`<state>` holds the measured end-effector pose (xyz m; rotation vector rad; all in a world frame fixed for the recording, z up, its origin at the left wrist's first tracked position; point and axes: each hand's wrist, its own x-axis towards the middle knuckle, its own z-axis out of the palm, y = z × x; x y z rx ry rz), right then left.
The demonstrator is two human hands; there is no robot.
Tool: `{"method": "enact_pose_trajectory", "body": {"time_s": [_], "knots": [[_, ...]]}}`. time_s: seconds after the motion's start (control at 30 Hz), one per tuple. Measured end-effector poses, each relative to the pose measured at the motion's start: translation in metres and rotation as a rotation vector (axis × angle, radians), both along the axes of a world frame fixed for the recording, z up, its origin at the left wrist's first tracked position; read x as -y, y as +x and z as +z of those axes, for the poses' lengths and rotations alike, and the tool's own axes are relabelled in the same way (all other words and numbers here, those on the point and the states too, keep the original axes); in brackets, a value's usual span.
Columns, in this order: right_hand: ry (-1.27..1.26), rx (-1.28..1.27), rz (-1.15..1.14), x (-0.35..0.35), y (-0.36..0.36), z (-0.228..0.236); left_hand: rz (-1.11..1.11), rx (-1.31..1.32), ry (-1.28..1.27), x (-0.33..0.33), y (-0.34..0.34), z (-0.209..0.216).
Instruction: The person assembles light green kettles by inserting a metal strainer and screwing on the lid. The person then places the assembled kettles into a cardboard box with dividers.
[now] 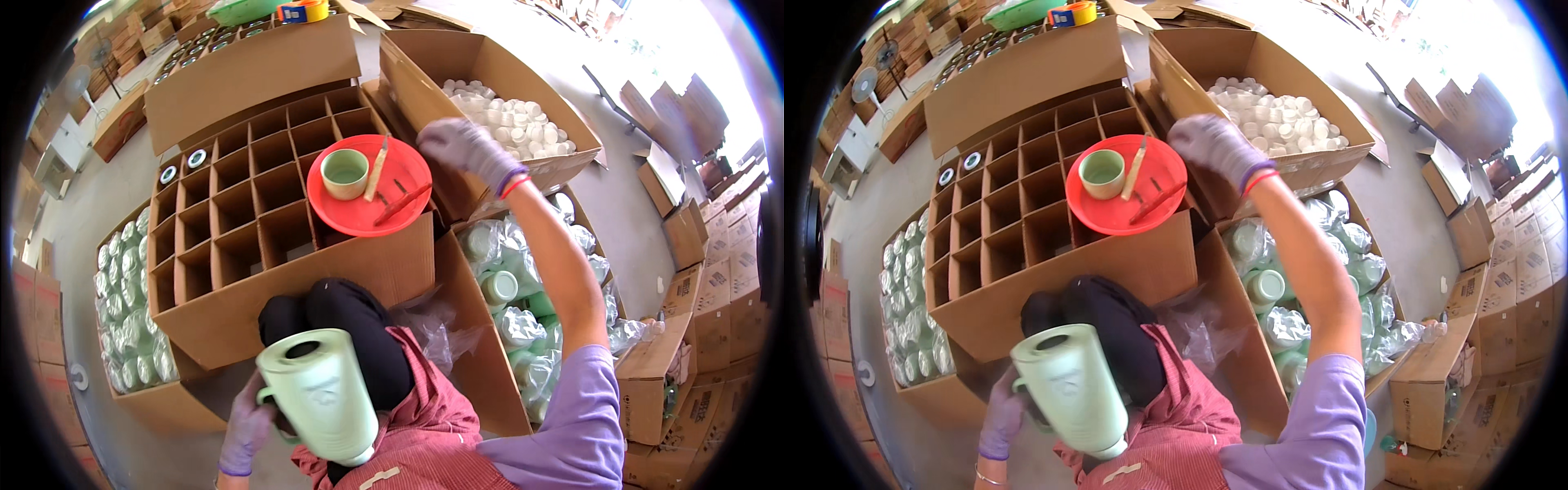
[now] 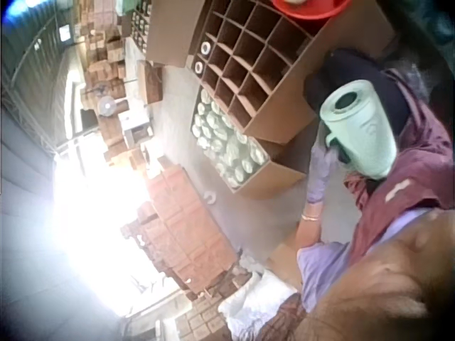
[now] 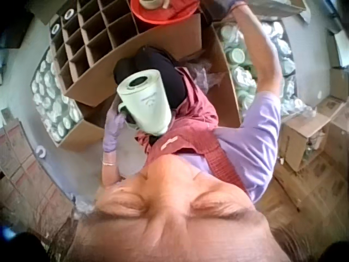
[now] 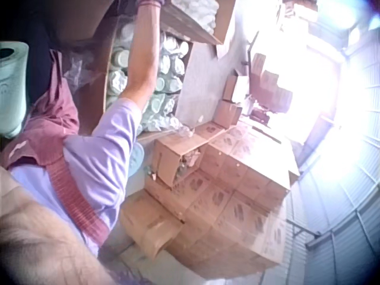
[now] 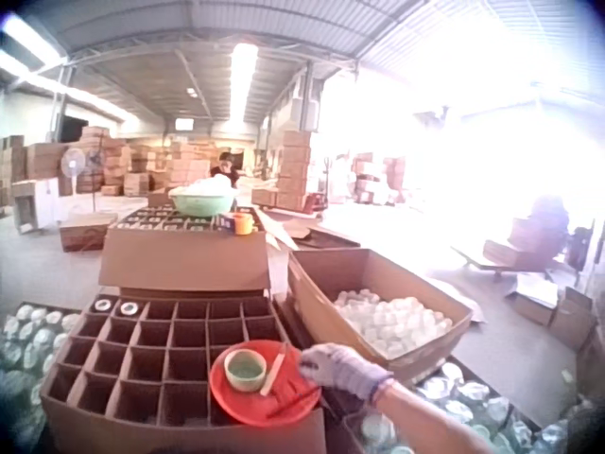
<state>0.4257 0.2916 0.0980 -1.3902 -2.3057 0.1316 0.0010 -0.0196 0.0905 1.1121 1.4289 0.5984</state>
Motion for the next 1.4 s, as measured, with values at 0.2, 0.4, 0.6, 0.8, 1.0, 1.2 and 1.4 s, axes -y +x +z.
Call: {"method": "enact_pose_trajectory", "body": {"time_s": [0.2, 0.4, 0.6, 0.8, 1.0, 1.2, 1.4], "knots": [[-0.511, 0.238, -0.355, -0.076, 0.154, -0.042, 0.294, 0.125, 0.306, 0.018, -0.037, -0.073], [-0.807, 0.46, -0.467, -0.118, 0.169, -0.112, 0.565, 0.117, 0.202, 0.025, -0.019, -0.085], [-0.733, 0.171, -0.668, -0.135, 0.214, -0.108, 0.957, 1.19, 0.055, 0.009, 0.001, -0.096], [0.382, -0.1, -0.625, -0.104, 0.171, -0.054, 1.025, 1.08, 0.086, -0.001, 0.025, -0.089], [0.098, -0.436, 0.347, 0.152, -0.101, -0.014, 0.925, 1.04, 0.086, -0.012, 0.041, -0.068], [0.221, -0.525, 0.082, 0.224, -0.162, -0.036, 0.932, 0.909, 0.085, 0.0, 0.063, -0.046], [-0.055, -0.642, -0.071, 0.245, -0.155, -0.02, 0.732, 0.338, 0.537, 0.019, 0.049, -0.081]]}}
